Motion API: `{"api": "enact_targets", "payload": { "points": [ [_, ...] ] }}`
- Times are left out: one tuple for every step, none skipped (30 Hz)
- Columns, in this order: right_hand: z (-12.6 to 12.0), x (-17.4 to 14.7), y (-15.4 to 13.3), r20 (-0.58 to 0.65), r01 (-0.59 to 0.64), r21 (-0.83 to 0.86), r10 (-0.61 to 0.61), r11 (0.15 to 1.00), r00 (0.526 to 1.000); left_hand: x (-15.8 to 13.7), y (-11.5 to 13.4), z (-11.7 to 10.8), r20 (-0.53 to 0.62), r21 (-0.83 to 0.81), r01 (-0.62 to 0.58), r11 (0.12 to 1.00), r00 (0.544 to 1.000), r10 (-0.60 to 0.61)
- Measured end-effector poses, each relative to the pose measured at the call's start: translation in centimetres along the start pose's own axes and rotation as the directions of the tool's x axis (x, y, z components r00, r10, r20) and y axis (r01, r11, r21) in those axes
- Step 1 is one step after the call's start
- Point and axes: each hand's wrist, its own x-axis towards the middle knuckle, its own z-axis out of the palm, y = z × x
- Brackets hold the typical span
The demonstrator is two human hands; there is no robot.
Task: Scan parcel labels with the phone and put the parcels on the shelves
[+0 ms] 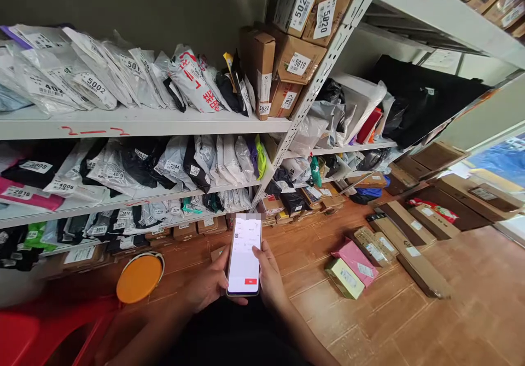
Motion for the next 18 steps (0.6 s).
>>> {"api": "enact_targets", "payload": {
  "points": [
    [-0.2,0.1,0.0,-0.003,0.002,-0.003,-0.002,1.000,1.000,0.2,-0.2,-0.1,0.002,-0.009,0.004,1.000,1.000,-0.004],
    [-0.4,0.1,-0.1,0.000,0.005,-0.008,-0.005,1.000,1.000,0.5,-0.5,-0.1,-0.003,-0.011,0.008,1.000,1.000,-0.008],
    [-0.8,0.2,-0.1,0.007,0.007,-0.013,-0.007,1.000,1.000,0.8,-0.7,-0.1,-0.007,-0.014,0.010,1.000,1.000,-0.011],
    [-1.3,0.3,-0.2,0.016,0.008,-0.021,-0.008,1.000,1.000,1.2,-0.9,-0.1,-0.010,-0.018,0.014,1.000,1.000,-0.015],
    [-1.8,0.3,-0.2,0.031,0.013,-0.033,-0.012,0.999,0.999,1.6,-1.1,-0.1,-0.009,-0.024,0.021,0.999,1.000,-0.021],
    [-2.5,0.4,-0.1,0.055,0.026,-0.046,-0.024,0.999,0.998,2.1,-1.3,-0.1,-0.003,-0.031,0.030,0.999,1.000,-0.030],
    [-3.2,0.5,-0.1,0.081,0.041,-0.055,-0.037,0.998,0.996,2.6,-1.4,0.0,0.007,-0.039,0.043,0.998,0.999,-0.043],
    [-3.9,0.6,0.1,0.106,0.054,-0.056,-0.048,0.997,0.993,3.2,-1.4,0.0,0.020,-0.047,0.060,0.997,0.998,-0.059],
    [-4.6,0.8,0.2,0.119,0.061,-0.043,-0.055,0.997,0.991,3.8,-1.3,0.1,0.033,-0.053,0.078,0.996,0.997,-0.076],
    [-5.2,1.0,0.3,0.116,0.048,-0.018,-0.046,0.999,0.992,4.5,-1.2,0.1,0.048,-0.054,0.098,0.994,0.994,-0.095],
    [-5.8,1.3,0.3,0.097,0.024,0.019,-0.026,1.000,0.995,5.2,-1.0,0.1,0.063,-0.049,0.118,0.992,0.991,-0.115],
    [-6.3,1.7,0.3,0.067,-0.006,0.060,0.002,0.998,0.998,6.0,-0.9,0.1,0.078,-0.037,0.139,0.990,0.988,-0.136],
    [-6.8,2.2,0.2,0.038,-0.034,0.097,0.031,0.995,0.999,6.9,-0.8,0.0,0.087,-0.018,0.155,0.988,0.984,-0.153],
    [-7.4,2.7,0.1,0.013,-0.049,0.131,0.048,0.990,0.999,7.9,-0.7,-0.2,0.085,0.006,0.163,0.987,0.983,-0.163],
    [-8.0,3.3,0.0,-0.008,-0.050,0.160,0.052,0.986,0.999,9.1,-0.7,-0.5,0.074,0.031,0.165,0.986,0.983,-0.167],
    [-8.6,4.1,-0.2,-0.018,-0.043,0.177,0.046,0.983,0.999,10.4,-0.8,-1.1,0.058,0.059,0.160,0.985,0.985,-0.164],
    [-9.5,4.9,-0.4,-0.014,-0.029,0.169,0.032,0.985,0.999,12.0,-1.0,-1.9,0.031,0.088,0.159,0.983,0.986,-0.162],
    [-10.5,5.9,-0.6,0.001,-0.024,0.140,0.024,0.990,1.000,13.7,-1.2,-2.9,-0.023,0.120,0.174,0.978,0.985,-0.172]
  ]
}}
